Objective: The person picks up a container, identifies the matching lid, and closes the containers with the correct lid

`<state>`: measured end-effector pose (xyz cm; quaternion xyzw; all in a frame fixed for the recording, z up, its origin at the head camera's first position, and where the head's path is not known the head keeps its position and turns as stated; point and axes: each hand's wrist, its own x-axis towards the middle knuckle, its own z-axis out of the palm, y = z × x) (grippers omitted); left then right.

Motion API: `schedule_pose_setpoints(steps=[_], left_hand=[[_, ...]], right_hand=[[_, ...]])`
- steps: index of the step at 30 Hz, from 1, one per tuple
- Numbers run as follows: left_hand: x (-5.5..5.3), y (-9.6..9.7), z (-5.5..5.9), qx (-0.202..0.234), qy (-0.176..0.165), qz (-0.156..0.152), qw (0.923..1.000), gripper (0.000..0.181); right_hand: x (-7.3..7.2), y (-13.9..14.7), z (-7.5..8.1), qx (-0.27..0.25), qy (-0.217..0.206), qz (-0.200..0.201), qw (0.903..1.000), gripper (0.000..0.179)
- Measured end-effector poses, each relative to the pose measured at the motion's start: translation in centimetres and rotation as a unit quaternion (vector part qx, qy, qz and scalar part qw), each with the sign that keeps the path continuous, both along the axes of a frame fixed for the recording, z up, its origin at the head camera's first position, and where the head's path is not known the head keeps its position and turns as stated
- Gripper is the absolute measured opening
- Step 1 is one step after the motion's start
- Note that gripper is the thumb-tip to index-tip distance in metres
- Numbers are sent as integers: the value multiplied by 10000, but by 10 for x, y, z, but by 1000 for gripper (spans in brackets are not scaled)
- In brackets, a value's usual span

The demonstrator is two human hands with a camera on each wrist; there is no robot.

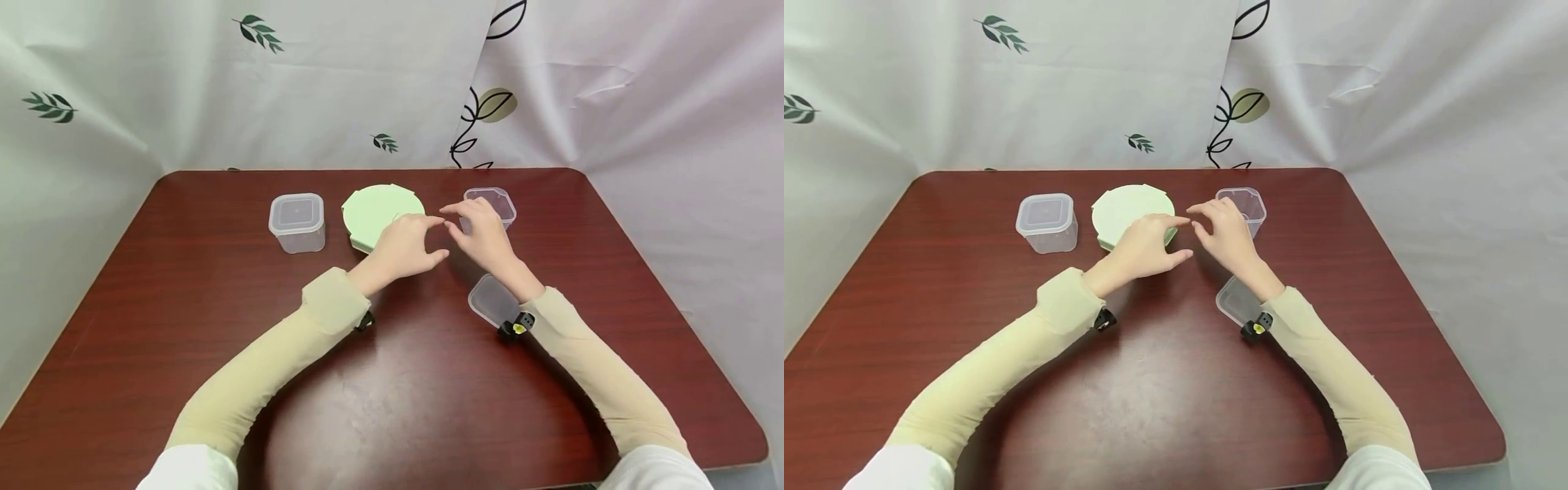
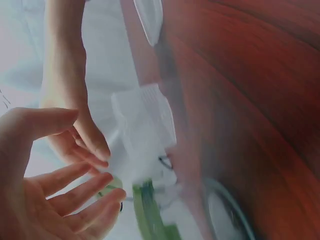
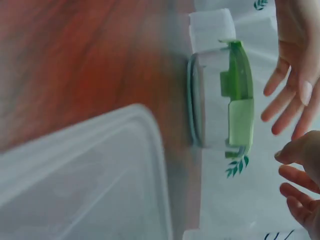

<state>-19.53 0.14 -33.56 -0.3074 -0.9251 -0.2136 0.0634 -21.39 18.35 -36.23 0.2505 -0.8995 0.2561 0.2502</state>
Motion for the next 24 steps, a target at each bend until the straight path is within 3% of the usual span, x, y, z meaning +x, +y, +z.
schedule_pose_setpoints(steps=[4,7,12,16,19,24], left_hand=[[-5,22,-7,108,-296,-89,9995,59],[-10,37,-12,411,-658,23,9970,64],[-21,58,-22,975,-1443,437,9837,74],[-31,72,-32,1282,-1807,695,9727,84],[-38,80,-38,1502,-2009,835,9644,91],[-51,88,-41,1836,-2430,1085,9463,99]], right_hand=[[0,12,-4,-192,193,-157,9995,24],[-1,23,-5,-354,323,-416,9980,26],[-6,45,-8,-736,211,-869,9933,31],[-10,60,-14,-1104,-260,-1200,9863,39],[-12,68,-19,-1304,-841,-1400,9779,47],[-19,74,-23,-1460,-1667,-1448,9643,52]])
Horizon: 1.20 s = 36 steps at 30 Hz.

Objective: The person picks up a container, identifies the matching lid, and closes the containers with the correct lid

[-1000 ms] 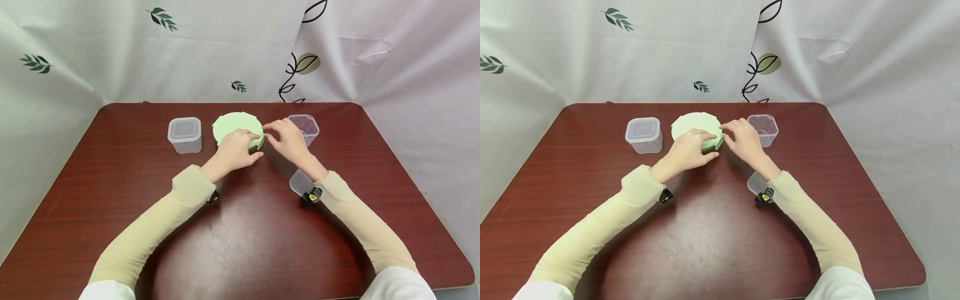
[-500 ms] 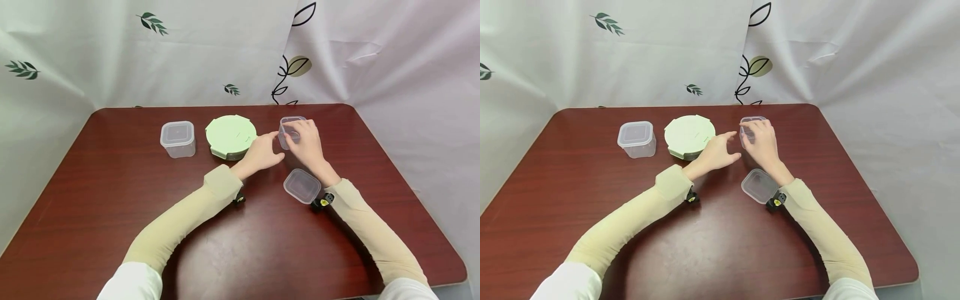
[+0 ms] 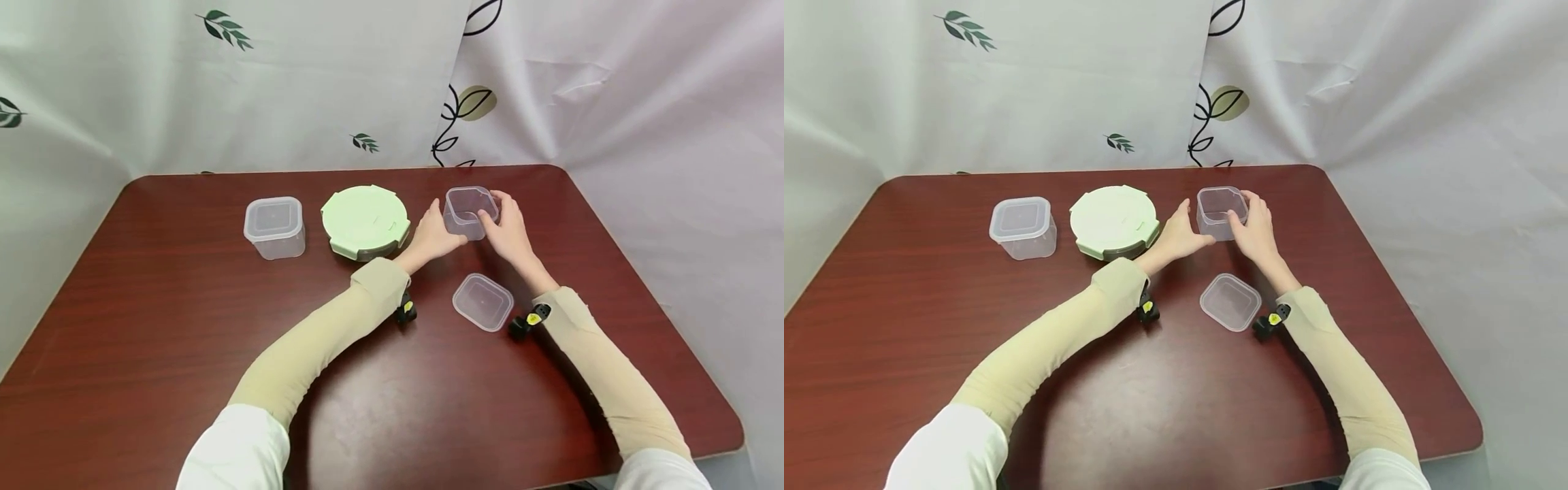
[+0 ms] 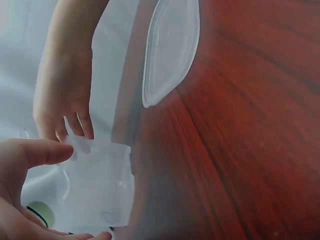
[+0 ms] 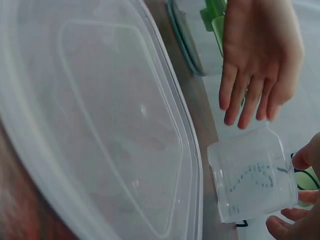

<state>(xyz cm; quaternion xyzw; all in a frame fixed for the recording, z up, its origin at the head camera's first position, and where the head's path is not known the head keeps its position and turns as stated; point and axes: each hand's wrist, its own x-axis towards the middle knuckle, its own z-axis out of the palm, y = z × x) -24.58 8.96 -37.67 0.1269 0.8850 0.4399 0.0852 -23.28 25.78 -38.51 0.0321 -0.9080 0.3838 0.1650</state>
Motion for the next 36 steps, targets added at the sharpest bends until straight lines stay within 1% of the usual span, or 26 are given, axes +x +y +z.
schedule_pose_setpoints(steps=[3,8,12,17,22,23,24,26,30,31,34,36], left_hand=[[-8,2,-1,115,-154,123,9997,100],[-16,4,-6,273,-266,200,9991,101],[-18,4,-10,372,-214,297,9986,101],[-19,4,-14,426,-40,297,9986,97],[-22,2,-17,592,-96,272,9978,98],[-22,2,-18,620,-118,277,9976,98],[-23,2,-22,663,-21,298,9974,99],[-24,2,-25,659,-18,314,9973,98],[-21,2,-27,669,10,325,9972,97],[-20,1,-24,645,-85,320,9974,96],[-15,0,-23,609,-72,336,9976,94],[-13,-1,-22,577,-71,357,9977,93]], right_hand=[[-3,-2,1,-200,-184,33,9996,51],[-2,-6,3,-512,-285,149,9982,48],[1,-9,4,-596,-391,303,9970,47],[5,-12,5,-624,-437,419,9962,46],[9,-8,6,-506,-499,535,9960,45],[11,-7,6,-474,-511,550,9960,46],[13,-5,6,-441,-525,559,9961,46],[17,-1,7,-338,-592,579,9960,48],[30,7,10,24,-982,665,9929,55],[34,9,11,190,-1119,701,9911,57],[45,13,13,727,-1501,861,9822,59],[52,16,14,1079,-1665,982,9752,59]])
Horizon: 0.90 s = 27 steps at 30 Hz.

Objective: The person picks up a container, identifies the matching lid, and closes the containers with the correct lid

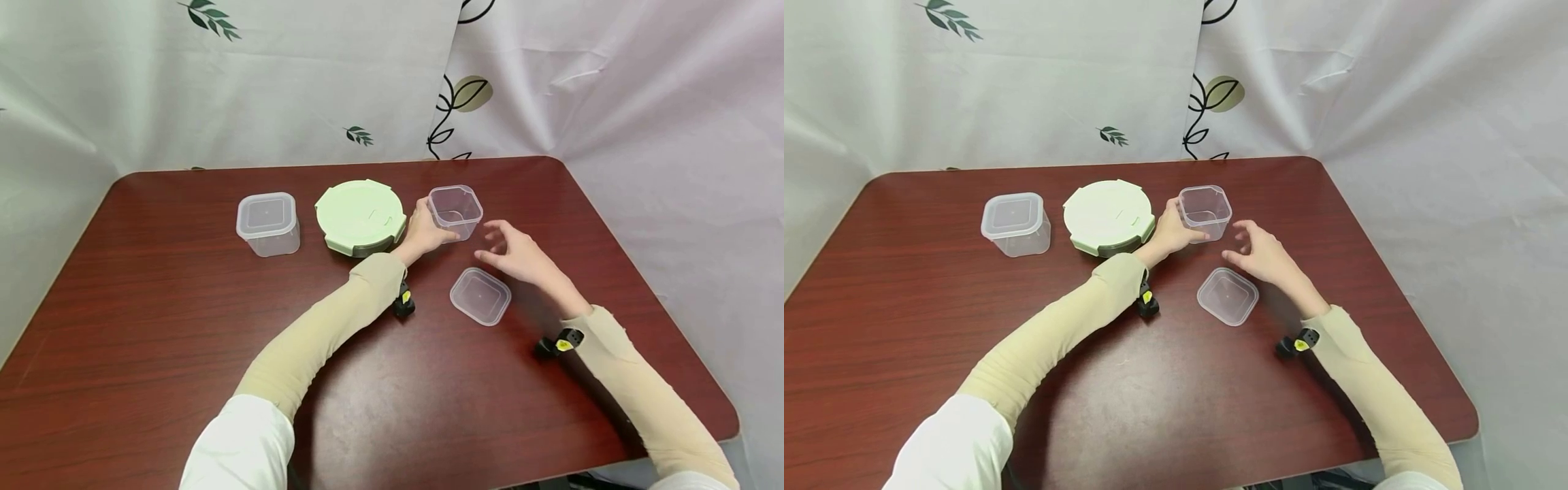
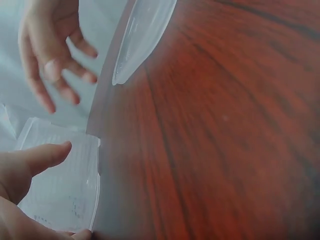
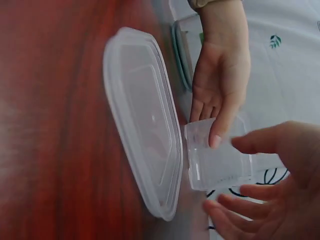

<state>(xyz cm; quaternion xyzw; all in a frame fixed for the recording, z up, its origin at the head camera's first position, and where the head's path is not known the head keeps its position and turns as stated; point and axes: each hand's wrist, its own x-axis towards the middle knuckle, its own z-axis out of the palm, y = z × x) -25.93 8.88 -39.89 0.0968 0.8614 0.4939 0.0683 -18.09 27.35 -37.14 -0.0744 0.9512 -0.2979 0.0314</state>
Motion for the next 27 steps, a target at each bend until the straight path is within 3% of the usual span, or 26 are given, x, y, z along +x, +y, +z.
schedule_pose_setpoints(steps=[4,12,20,27], left_hand=[[1,-2,0,36,46,71,10000,95],[0,-5,-4,116,149,108,9998,97],[3,-8,-5,183,24,-5,9998,93],[4,-11,-4,278,-73,-136,9995,95]], right_hand=[[12,1,3,400,-236,269,9986,58],[27,0,5,708,-647,521,9940,54],[28,-2,-2,735,-653,631,9932,56],[24,2,1,684,-906,613,9916,51]])
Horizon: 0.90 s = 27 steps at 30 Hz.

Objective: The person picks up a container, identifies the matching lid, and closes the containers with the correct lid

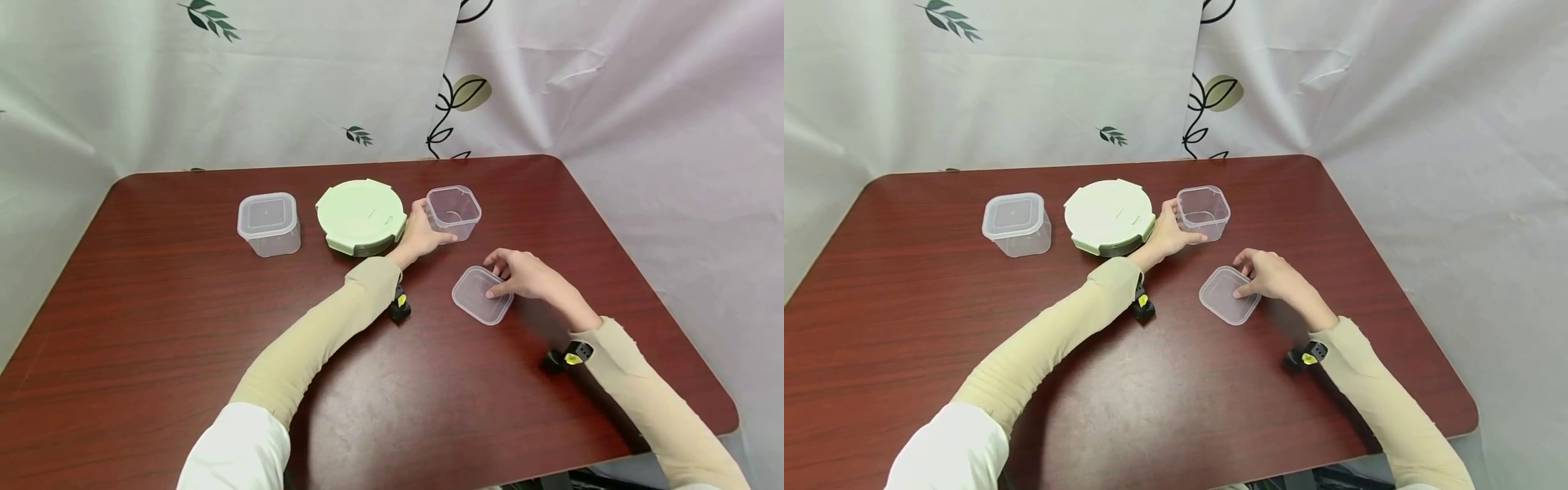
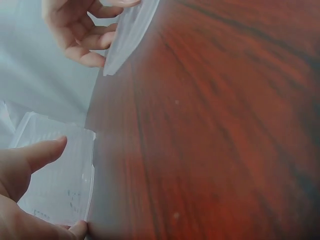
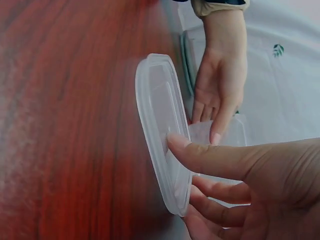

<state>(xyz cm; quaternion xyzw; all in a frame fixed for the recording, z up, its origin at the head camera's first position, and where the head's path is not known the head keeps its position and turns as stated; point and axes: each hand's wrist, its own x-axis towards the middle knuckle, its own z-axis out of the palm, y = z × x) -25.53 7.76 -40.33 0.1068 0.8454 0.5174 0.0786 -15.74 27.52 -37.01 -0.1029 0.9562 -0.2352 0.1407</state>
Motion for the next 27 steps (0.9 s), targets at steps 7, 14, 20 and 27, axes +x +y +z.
schedule_pose_setpoints(steps=[7,14,20,27], left_hand=[[0,0,3,163,-96,46,9998,98],[0,1,3,391,-55,132,9991,103],[1,3,2,338,87,152,9993,98],[2,6,1,147,84,154,9997,94]], right_hand=[[-2,6,8,28,115,-24,9999,36],[2,13,20,-261,371,-64,9989,22],[4,15,31,-419,690,29,9967,18],[7,10,40,-452,1765,-47,9833,17]])
